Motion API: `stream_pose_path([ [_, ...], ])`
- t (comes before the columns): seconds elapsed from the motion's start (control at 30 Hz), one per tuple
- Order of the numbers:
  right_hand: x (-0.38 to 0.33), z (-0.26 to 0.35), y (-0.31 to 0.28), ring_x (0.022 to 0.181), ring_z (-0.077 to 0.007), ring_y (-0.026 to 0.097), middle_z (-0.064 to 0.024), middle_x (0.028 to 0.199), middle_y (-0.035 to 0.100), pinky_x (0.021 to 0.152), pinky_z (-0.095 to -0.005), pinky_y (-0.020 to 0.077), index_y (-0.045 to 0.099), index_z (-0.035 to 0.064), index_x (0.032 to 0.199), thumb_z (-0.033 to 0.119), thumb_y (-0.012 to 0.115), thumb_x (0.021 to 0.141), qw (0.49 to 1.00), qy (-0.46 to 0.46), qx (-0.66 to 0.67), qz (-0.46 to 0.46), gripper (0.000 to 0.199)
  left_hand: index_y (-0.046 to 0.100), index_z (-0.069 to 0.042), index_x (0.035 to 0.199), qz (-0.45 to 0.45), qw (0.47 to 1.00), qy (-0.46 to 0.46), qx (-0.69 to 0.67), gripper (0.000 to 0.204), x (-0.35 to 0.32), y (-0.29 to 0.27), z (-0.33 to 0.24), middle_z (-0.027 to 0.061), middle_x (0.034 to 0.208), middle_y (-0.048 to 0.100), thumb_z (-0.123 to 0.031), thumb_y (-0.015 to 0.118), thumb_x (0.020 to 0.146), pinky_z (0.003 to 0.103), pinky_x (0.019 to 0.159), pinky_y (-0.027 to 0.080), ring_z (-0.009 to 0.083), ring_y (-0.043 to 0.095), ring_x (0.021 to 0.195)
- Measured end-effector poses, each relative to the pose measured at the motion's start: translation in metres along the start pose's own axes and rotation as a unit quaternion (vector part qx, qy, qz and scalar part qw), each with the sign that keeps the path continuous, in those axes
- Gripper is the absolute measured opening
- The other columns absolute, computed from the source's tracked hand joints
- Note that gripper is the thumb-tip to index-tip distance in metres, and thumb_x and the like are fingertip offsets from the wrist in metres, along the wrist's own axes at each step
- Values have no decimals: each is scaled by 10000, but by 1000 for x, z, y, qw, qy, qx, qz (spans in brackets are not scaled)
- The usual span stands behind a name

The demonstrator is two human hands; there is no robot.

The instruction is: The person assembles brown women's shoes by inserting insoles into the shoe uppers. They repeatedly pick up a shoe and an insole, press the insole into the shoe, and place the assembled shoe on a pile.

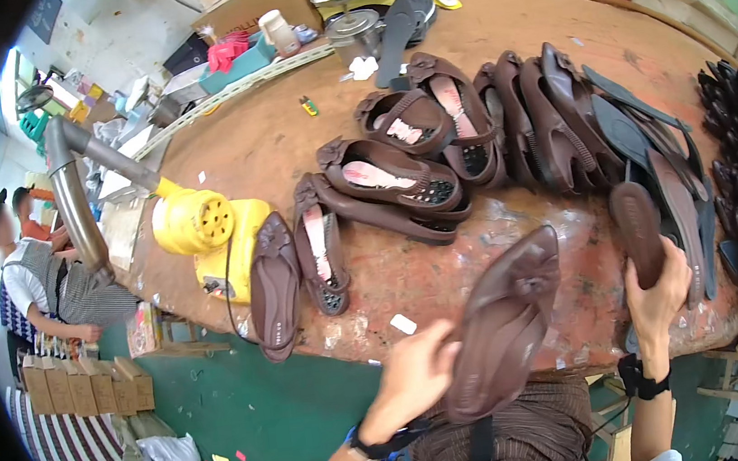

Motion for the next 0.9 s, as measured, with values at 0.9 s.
stream_pose_path([
  [0.9, -68, 17, -61, 873, -219, 648, -191, 1128, 631, 742, -355, 575, 374, -48, 1463, 389, 394, 1015, 472, 480, 729, 121, 627, 685, -43, 1112, -139, 932, 284, 179, 351, 205, 21, -115, 122, 1069, 622, -254, 751, 840, 386, 779, 543, 293, 607, 1030],
])
Point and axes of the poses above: each hand's wrist, its own x-axis towards the middle knuckle, its own y-axis out of the palm, z = x × y, the point moved 2 cm from there along x, towards the middle knuckle
